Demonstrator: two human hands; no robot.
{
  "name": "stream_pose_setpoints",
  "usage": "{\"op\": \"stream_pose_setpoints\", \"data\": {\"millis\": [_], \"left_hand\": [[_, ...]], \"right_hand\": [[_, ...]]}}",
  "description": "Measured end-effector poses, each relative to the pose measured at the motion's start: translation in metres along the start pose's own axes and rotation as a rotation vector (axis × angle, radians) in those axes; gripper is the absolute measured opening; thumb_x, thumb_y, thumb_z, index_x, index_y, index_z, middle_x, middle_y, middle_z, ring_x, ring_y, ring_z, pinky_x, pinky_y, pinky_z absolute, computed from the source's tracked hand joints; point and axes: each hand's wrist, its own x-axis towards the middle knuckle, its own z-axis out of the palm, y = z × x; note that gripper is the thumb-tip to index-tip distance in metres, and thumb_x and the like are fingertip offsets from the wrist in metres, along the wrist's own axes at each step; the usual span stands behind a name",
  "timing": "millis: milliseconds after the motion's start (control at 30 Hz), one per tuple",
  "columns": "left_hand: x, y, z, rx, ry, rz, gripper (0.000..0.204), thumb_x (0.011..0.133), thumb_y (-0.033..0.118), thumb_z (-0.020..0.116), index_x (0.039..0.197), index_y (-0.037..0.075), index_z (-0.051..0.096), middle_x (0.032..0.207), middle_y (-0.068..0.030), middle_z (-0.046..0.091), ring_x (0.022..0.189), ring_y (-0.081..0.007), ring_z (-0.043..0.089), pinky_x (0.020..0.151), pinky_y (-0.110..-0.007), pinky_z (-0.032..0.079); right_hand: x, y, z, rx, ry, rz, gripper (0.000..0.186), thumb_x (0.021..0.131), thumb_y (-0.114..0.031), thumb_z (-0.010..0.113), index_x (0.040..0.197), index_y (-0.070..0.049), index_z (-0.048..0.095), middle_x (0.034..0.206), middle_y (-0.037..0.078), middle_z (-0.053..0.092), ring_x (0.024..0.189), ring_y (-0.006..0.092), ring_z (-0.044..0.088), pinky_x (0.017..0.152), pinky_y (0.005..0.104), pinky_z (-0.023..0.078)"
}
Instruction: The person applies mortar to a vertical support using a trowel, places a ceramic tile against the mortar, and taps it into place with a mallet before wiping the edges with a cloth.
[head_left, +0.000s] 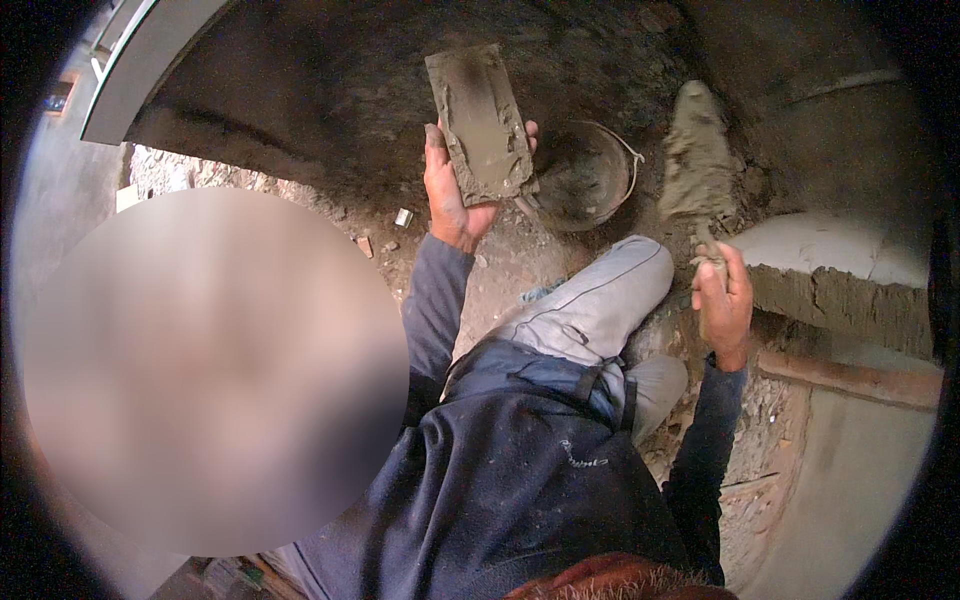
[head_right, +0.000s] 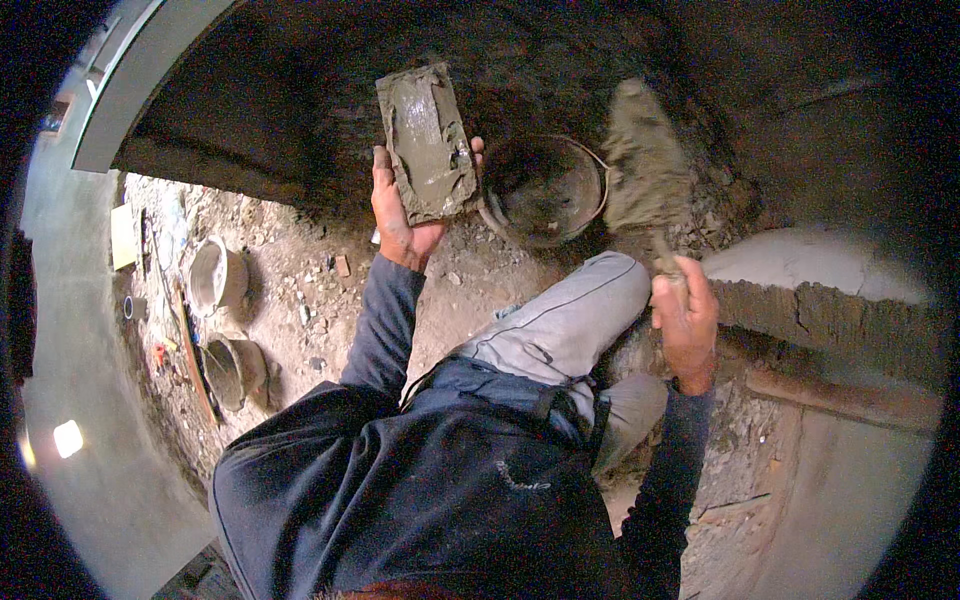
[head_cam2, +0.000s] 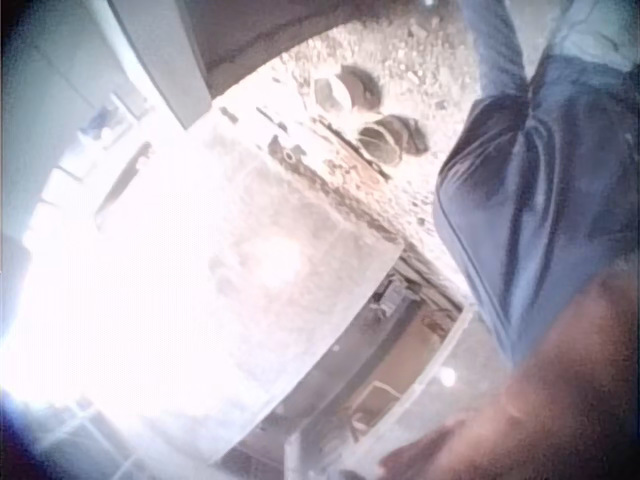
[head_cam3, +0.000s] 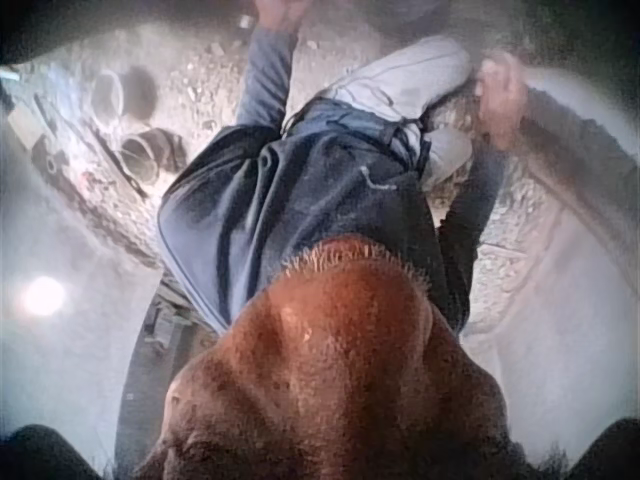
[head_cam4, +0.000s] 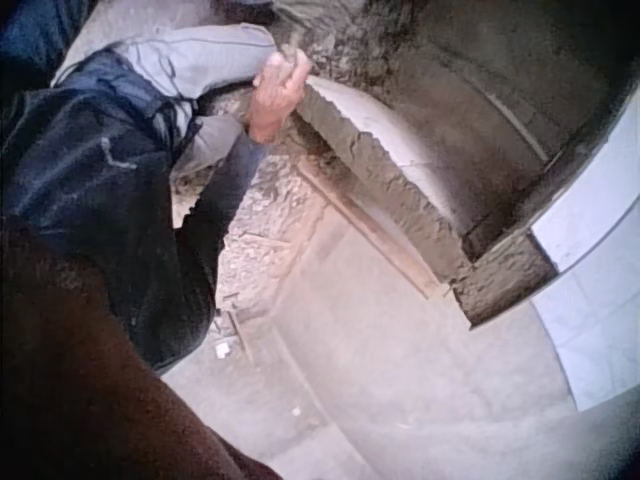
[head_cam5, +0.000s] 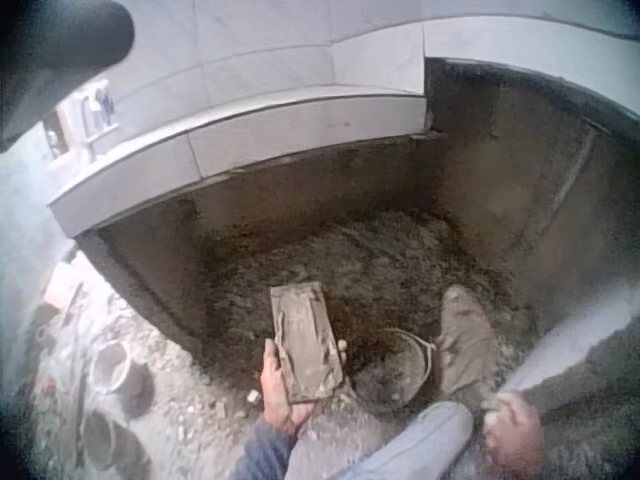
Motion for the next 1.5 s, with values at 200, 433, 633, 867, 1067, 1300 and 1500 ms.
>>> {"op": "stream_pose_setpoints", "data": {"millis": [200, 433, 633, 867, 1067, 1300, 1500], "left_hand": [[-0.007, 0.001, 0.019, -0.195, -0.07, -0.061, 0.071, 0.107, 0.058, 0.036, 0.151, 0.003, 0.043, 0.142, -0.0293, 0.054, 0.127, -0.0428, 0.059, 0.11, -0.055, 0.05], [-0.011, -0.007, 0.044, -0.05, -0.183, -0.009, 0.064, 0.105, 0.047, 0.052, 0.157, 0.013, 0.033, 0.147, -0.0264, 0.049, 0.131, -0.0425, 0.056, 0.112, -0.061, 0.047], [-0.005, -0.022, 0.045, 0.229, -0.226, 0.038, 0.078, 0.101, 0.051, 0.059, 0.16, 0.011, 0.026, 0.151, -0.0191, 0.048, 0.136, -0.0434, 0.051, 0.112, -0.059, 0.045], [0.019, -0.076, 0.102, 0.328, -0.147, 0.0, 0.093, 0.088, 0.016, 0.081, 0.162, 0.015, 0.024, 0.135, -0.0042, 0.055, 0.112, -0.0155, 0.06, 0.088, -0.035, 0.055], [0.019, -0.123, 0.184, 0.204, -0.223, 0.041, 0.113, 0.088, 0.013, 0.083, 0.163, 0.007, -0.001, 0.122, -0.0166, 0.06, 0.106, -0.0233, 0.065, 0.091, -0.04, 0.058], [-0.007, -0.163, 0.256, 0.182, -0.433, -0.021, 0.072, 0.097, 0.034, 0.073, 0.147, 0.015, 0.025, 0.127, -0.0148, 0.056, 0.111, -0.0347, 0.066, 0.092, -0.053, 0.059], [-0.029, -0.182, 0.295, 0.113, -0.544, -0.108, 0.11, 0.089, 0.033, 0.083, 0.158, 0.014, -0.001, 0.128, -0.0205, 0.058, 0.105, -0.0327, 0.068, 0.09, -0.052, 0.058]], "right_hand": [[0.048, 0.073, 0.034, -0.438, 0.232, -0.23, 0.039, 0.099, -0.025, 0.067, 0.131, -0.007, 0.053, 0.091, 0.012, 0.068, 0.069, 0.0243, 0.066, 0.061, 0.0383, 0.052], [0.076, 0.086, 0.071, -0.956, -0.034, -0.193, 0.042, 0.09, -0.023, 0.069, 0.127, -0.012, 0.051, 0.098, 0.018, 0.071, 0.086, 0.0431, 0.07, 0.073, 0.0584, 0.053], [0.102, 0.069, 0.088, -0.893, -0.217, 0.16, 0.054, 0.091, -0.038, 0.07, 0.134, -0.01, 0.053, 0.115, 0.023, 0.071, 0.111, 0.0438, 0.067, 0.094, 0.0567, 0.052], [0.102, 0.119, 0.084, -0.412, 0.033, -0.105, 0.035, 0.097, -0.025, 0.069, 0.122, -0.002, 0.06, 0.12, 0.019, 0.066, 0.105, 0.0357, 0.065, 0.096, 0.0466, 0.051], [0.035, 0.015, 0.014, 0.141, 0.679, -0.468, 0.027, 0.096, -0.002, 0.071, 0.118, -0.001, 0.055, 0.108, 0.005, 0.062, 0.095, 0.014, 0.061, 0.086, 0.0268, 0.05], [-0.007, -0.059, -0.057, -0.08, 1.018, -0.846, 0.039, 0.082, 0.004, 0.082, 0.112, -0.005, 0.059, 0.109, 0.008, 0.056, 0.09, 0.0181, 0.062, 0.078, 0.0303, 0.053], [-0.043, -0.098, -0.092, -0.391, 1.209, -0.953, 0.04, 0.079, -0.005, 0.088, 0.109, -0.007, 0.062, 0.105, 0.009, 0.063, 0.091, 0.023, 0.062, 0.074, 0.0324, 0.052]]}}
